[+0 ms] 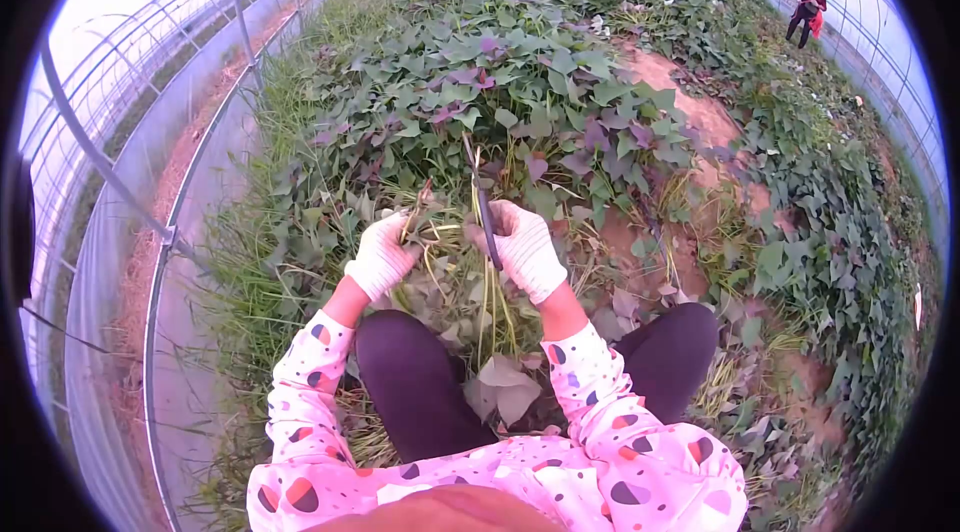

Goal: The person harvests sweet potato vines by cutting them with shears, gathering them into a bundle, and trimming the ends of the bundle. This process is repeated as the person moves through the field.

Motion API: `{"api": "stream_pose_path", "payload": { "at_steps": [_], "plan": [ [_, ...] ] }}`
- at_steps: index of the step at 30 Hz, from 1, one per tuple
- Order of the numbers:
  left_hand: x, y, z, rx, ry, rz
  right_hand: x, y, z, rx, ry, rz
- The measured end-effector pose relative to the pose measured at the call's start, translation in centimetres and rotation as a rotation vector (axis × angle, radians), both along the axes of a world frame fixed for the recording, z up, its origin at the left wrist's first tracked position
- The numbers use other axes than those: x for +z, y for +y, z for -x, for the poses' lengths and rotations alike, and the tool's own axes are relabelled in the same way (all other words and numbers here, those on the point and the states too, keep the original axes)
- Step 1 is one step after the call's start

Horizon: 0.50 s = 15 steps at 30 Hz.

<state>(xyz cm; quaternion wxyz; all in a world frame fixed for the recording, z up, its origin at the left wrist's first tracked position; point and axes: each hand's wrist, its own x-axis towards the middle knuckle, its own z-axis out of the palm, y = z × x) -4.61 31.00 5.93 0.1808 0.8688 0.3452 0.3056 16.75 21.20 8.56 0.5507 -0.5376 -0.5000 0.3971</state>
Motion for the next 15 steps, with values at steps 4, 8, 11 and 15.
{"api": "stream_pose_path", "payload": {
  "at_steps": [4,8,11,15],
  "plan": [
    [6.2,-1.9,-0.2,0.12,-0.31,0.534,2.9,-1.7,-1.0,-0.083,0.149,-0.198],
    [8.6,-5.5,-2.5,0.029,-0.286,0.55,3.8,-2.9,0.5,-0.012,0.2,-0.306],
    [6.8,-6.4,-3.5,0.049,-0.44,0.687,4.8,-3.9,0.8,0.033,0.303,-0.238],
    [5.2,-7.9,-3.7,0.101,-0.509,0.695,4.2,-4.1,1.2,0.006,0.294,-0.238]
  ]
}}
